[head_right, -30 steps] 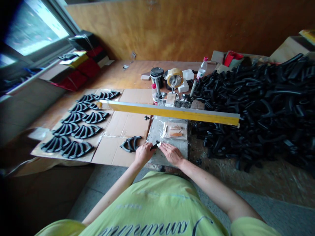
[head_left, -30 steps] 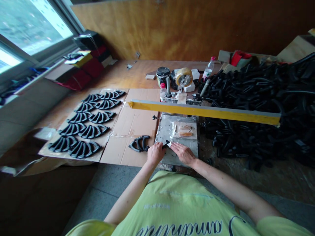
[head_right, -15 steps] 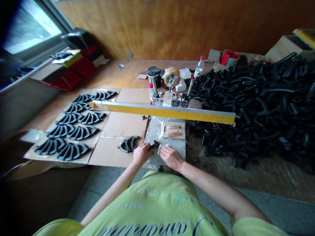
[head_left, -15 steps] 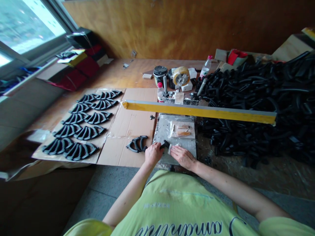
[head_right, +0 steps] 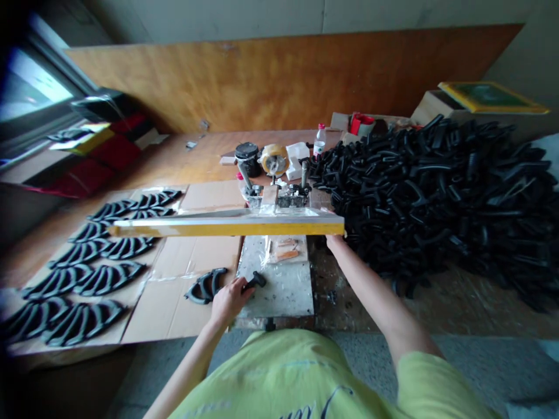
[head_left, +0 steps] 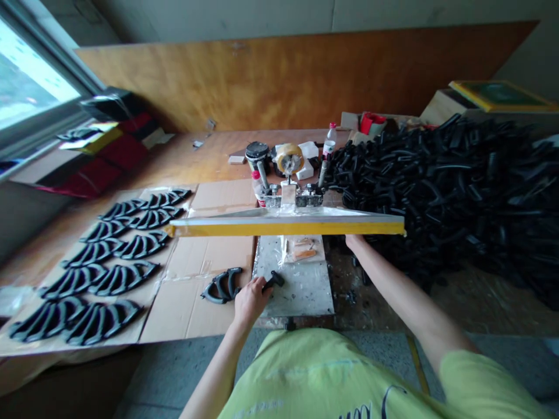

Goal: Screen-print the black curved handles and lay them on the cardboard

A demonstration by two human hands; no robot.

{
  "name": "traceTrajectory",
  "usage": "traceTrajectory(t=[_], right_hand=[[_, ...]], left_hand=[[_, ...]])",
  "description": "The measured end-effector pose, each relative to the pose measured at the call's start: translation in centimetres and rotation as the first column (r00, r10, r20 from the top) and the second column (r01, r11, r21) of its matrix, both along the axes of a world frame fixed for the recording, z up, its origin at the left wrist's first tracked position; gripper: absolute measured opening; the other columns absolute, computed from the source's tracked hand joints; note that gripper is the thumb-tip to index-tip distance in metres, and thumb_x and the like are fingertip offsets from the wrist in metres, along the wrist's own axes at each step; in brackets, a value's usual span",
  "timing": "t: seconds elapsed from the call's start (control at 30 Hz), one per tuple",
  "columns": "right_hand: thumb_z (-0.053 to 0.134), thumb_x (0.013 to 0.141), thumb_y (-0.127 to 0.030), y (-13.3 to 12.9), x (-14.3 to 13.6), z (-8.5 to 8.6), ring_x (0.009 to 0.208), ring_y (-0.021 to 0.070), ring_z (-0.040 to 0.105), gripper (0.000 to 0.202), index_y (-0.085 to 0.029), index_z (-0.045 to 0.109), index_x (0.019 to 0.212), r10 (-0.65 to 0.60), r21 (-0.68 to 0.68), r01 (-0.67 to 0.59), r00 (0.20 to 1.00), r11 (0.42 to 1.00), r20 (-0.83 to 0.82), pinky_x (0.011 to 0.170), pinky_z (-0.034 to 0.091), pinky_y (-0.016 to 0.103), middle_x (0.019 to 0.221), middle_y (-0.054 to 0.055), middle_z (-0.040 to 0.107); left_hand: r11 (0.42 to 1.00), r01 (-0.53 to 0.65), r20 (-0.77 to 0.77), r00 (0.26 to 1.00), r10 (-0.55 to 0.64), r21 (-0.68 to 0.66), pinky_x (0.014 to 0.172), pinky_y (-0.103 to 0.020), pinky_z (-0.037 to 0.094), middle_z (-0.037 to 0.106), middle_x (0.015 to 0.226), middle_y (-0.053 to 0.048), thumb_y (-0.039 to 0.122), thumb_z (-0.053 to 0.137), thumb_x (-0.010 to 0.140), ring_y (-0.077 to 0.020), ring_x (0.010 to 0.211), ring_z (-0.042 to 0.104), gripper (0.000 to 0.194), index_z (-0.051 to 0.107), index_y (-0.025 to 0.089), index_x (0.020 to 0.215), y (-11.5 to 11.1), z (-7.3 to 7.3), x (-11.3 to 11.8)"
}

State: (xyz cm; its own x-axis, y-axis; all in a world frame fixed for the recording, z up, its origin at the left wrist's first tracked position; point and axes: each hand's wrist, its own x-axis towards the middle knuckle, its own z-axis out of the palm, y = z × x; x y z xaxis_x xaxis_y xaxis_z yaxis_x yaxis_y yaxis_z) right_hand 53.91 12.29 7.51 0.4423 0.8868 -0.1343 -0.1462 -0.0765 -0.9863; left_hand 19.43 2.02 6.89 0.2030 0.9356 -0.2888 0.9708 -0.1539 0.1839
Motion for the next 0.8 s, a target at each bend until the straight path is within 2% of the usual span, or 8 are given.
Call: traceTrajectory(t=[0.1, 0.17, 0.27, 0.37, 0.5, 0.57, 0.63, 0.8], right_hand=[[0.062, 0.076, -0.032, 4.9, 1.9, 2.9, 0.096, 0.0210, 0.067, 0.031, -0.019, 0.065, 0.104, 0.206, -0.032, -0.204, 0.965, 0.979, 0.160, 0.084, 0.055, 0.037, 0.100, 0.005, 0.072], [0.058, 0.077, -0.021, 5.6, 3.7, 4.2, 0.103, 0.0198, 0.065, 0.033, -0.019, 0.064, 0.109, 0.258, -0.061, -0.256, 0.872, 0.965, 0.416, 0.092, 0.051, 0.035, 0.110, 0.006, 0.070], [0.052, 0.078, -0.012, 2.8, 7.7, 4.8, 0.108, 0.0217, 0.059, 0.034, -0.020, 0.066, 0.108, 0.267, -0.221, -0.149, 0.516, 0.964, 0.814, 0.096, 0.046, 0.035, 0.113, 0.008, 0.068], [0.052, 0.078, -0.011, -1.7, 11.8, 3.9, 0.111, 0.0262, 0.053, 0.030, -0.020, 0.068, 0.103, 0.446, -0.451, 0.012, 0.123, 0.893, 0.887, 0.093, 0.044, 0.038, 0.111, 0.011, 0.067], [0.048, 0.080, -0.008, -5.3, 14.9, 2.5, 0.109, 0.0280, 0.052, 0.028, -0.020, 0.067, 0.096, 0.538, -0.533, 0.072, -0.091, 0.843, 0.838, 0.093, 0.038, 0.045, 0.105, 0.012, 0.068], [0.047, 0.080, -0.006, -5.5, 15.3, 2.2, 0.106, 0.0277, 0.054, 0.027, -0.020, 0.066, 0.095, 0.452, -0.452, 0.031, -0.115, 0.892, 0.884, 0.097, 0.034, 0.049, 0.093, 0.011, 0.070], [0.052, 0.082, -0.013, -5.2, 14.7, 2.0, 0.100, 0.0271, 0.058, 0.020, -0.019, 0.065, 0.096, 0.339, -0.341, -0.039, -0.046, 0.939, 0.940, 0.097, 0.035, 0.048, 0.088, 0.010, 0.070], [0.063, 0.082, -0.042, -4.3, 7.1, 0.2, 0.090, 0.0261, 0.063, 0.030, -0.020, 0.066, 0.104, 0.206, -0.086, -0.277, 0.444, 0.957, 0.872, 0.083, 0.048, 0.040, 0.099, 0.009, 0.068]], left_hand=[[1.000, -0.017, 0.021, 1.000, 0.018, -0.018, 0.058, -0.022, 0.034, 0.070, 0.092, -0.003, 0.041, 0.053, 0.088, -0.0167, 0.077, 0.064, 0.020, 0.061, 0.023, 0.087, 0.0, 0.3, 0.3], [0.998, -0.039, 0.086, 0.995, 0.042, -0.043, 0.058, -0.022, 0.033, 0.070, 0.086, -0.002, 0.042, 0.055, 0.087, -0.0155, 0.073, 0.064, 0.022, 0.062, 0.022, 0.083, 0.0, 0.7, 1.2], [0.993, -0.035, 0.255, 0.965, 0.064, -0.116, 0.059, -0.021, 0.034, 0.069, 0.075, -0.001, 0.045, 0.055, 0.085, -0.0136, 0.068, 0.062, 0.026, 0.063, 0.021, 0.080, 0.1, 1.5, 4.1], [0.983, 0.027, 0.384, 0.922, 0.044, -0.179, 0.057, -0.022, 0.035, 0.066, 0.067, 0.000, 0.048, 0.056, 0.084, -0.0134, 0.063, 0.060, 0.031, 0.065, 0.019, 0.078, 0.5, 2.4, 8.7], [0.983, 0.132, 0.569, 0.822, -0.034, -0.131, 0.061, -0.024, 0.043, 0.072, 0.085, -0.003, 0.048, 0.055, 0.085, -0.0135, 0.064, 0.063, 0.035, 0.067, 0.019, 0.101, 1.2, 3.5, 14.6], [0.984, 0.159, 0.647, 0.759, -0.070, -0.081, 0.065, -0.024, 0.046, 0.072, 0.098, -0.005, 0.046, 0.055, 0.086, -0.0135, 0.068, 0.066, 0.039, 0.065, 0.019, 0.112, 1.3, 3.9, 16.0], [0.987, 0.146, 0.689, 0.722, -0.063, -0.062, 0.067, -0.025, 0.048, 0.072, 0.098, -0.006, 0.045, 0.054, 0.087, -0.0137, 0.070, 0.066, 0.038, 0.065, 0.019, 0.112, 1.2, 3.8, 16.1], [0.972, -0.088, 0.759, 0.611, 0.224, -0.216, 0.060, -0.024, 0.050, 0.072, 0.087, -0.006, 0.049, 0.054, 0.086, -0.0148, 0.070, 0.066, 0.040, 0.067, 0.018, 0.106, 0.5, 2.3, 12.0]])
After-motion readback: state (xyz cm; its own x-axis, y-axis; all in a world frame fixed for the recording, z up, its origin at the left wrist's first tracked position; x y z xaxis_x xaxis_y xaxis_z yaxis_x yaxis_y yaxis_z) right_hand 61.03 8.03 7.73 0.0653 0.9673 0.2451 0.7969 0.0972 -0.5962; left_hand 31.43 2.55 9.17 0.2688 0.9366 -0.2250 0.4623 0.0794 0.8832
